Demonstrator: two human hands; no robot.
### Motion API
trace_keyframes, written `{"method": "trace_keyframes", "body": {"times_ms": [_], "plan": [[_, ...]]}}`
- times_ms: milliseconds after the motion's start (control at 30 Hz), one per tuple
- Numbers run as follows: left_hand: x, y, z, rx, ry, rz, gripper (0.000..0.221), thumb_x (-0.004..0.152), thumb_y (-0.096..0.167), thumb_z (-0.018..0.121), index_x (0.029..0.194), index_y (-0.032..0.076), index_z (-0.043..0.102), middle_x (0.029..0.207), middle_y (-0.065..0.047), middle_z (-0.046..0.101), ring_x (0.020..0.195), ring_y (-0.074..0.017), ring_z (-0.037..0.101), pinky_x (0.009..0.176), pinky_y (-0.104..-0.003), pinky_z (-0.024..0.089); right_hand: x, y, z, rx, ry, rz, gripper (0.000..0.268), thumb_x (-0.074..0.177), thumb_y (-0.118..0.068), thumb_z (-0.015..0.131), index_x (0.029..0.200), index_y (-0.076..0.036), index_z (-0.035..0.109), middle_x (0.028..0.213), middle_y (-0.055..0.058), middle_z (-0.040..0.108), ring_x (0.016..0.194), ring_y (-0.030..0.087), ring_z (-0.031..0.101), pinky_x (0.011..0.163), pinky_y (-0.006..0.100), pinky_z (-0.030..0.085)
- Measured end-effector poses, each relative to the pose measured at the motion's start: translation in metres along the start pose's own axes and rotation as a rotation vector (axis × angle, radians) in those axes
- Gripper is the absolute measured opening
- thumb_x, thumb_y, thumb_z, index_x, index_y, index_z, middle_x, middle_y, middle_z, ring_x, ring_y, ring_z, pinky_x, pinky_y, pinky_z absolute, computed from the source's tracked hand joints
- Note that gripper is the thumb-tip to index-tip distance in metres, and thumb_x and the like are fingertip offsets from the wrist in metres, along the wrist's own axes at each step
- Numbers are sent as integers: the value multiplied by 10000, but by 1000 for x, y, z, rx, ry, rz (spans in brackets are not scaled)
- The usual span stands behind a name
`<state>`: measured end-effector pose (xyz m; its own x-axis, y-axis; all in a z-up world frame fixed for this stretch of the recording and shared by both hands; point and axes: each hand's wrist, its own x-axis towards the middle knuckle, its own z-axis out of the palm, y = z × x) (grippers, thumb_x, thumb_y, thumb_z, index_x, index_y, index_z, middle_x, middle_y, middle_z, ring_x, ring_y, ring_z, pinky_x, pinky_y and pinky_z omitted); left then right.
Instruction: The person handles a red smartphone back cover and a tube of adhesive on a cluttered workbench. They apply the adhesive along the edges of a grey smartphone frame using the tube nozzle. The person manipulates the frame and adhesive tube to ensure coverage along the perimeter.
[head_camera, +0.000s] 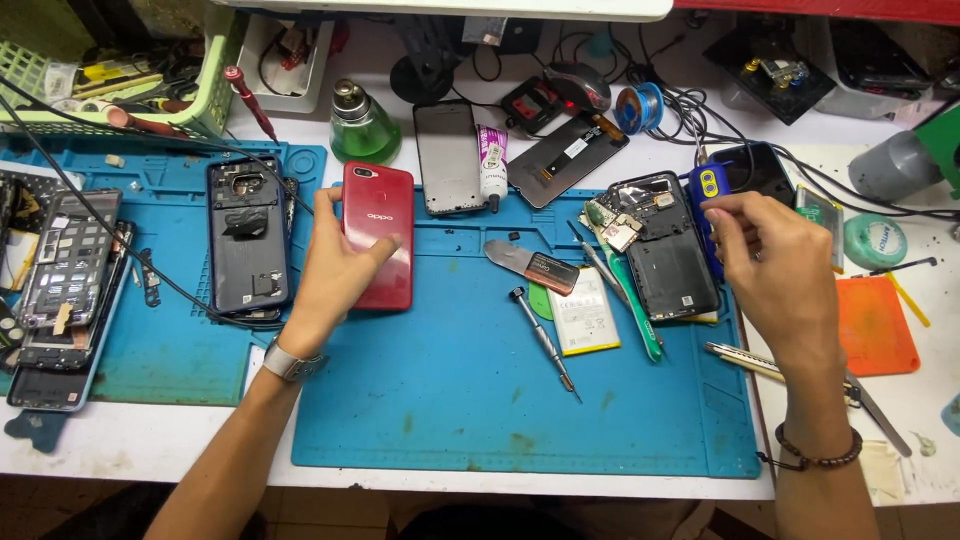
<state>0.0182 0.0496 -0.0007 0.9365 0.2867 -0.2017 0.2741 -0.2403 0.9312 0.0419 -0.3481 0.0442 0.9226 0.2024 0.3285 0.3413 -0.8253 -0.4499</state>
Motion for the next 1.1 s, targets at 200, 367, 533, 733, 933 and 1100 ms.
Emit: {"method": "trace_keyframes", "body": {"times_ms": [200,367,533,733,933,1100], "plan": [[-6,4,-2,582,46,98,814,835,362,665,1521,75,333,1216,-164,449,997,-431,591,784,-523,516,-2,-3,6,-43,-48,-5,123,1094,-61,631,1136,-8,734,980,136,721,772,237,627,677,383,490],[-11,1,0,904,71,237,877,954,430,610,1617,33,194,1191,-254,501,962,-477,567,676,-577,526,-2,-10,7,-29,-81,10,179,1069,-97,634,1203,-10,714,1076,173,717,920,276,671,713,393,555],[-12,-11,4,1058,142,375,698,987,411,613,1554,93,359,1066,-263,566,964,-453,578,710,-556,542,-3,-8,8,-39,-63,-11,149,1075,-85,645,1179,-9,719,1044,160,717,875,266,656,725,395,523],[-17,-7,7,996,256,635,447,1005,204,659,1417,63,559,1189,-219,503,964,-379,592,747,-486,530,-2,-6,7,-27,-62,-37,165,1078,-78,631,1200,-5,713,1070,172,712,903,272,663,708,384,550],[-7,-11,12,703,175,744,95,994,53,688,942,14,619,952,-122,584,879,-294,539,750,-421,476,-6,14,-12,30,197,-71,84,1198,87,753,1115,92,756,1013,162,743,818,199,642,753,309,529],[33,-2,31,834,56,754,396,1039,309,688,792,51,520,802,-124,565,748,-294,499,678,-441,420,-4,9,-9,5,207,-124,100,1197,84,744,1102,110,730,1003,183,729,813,234,647,760,343,536]]}}
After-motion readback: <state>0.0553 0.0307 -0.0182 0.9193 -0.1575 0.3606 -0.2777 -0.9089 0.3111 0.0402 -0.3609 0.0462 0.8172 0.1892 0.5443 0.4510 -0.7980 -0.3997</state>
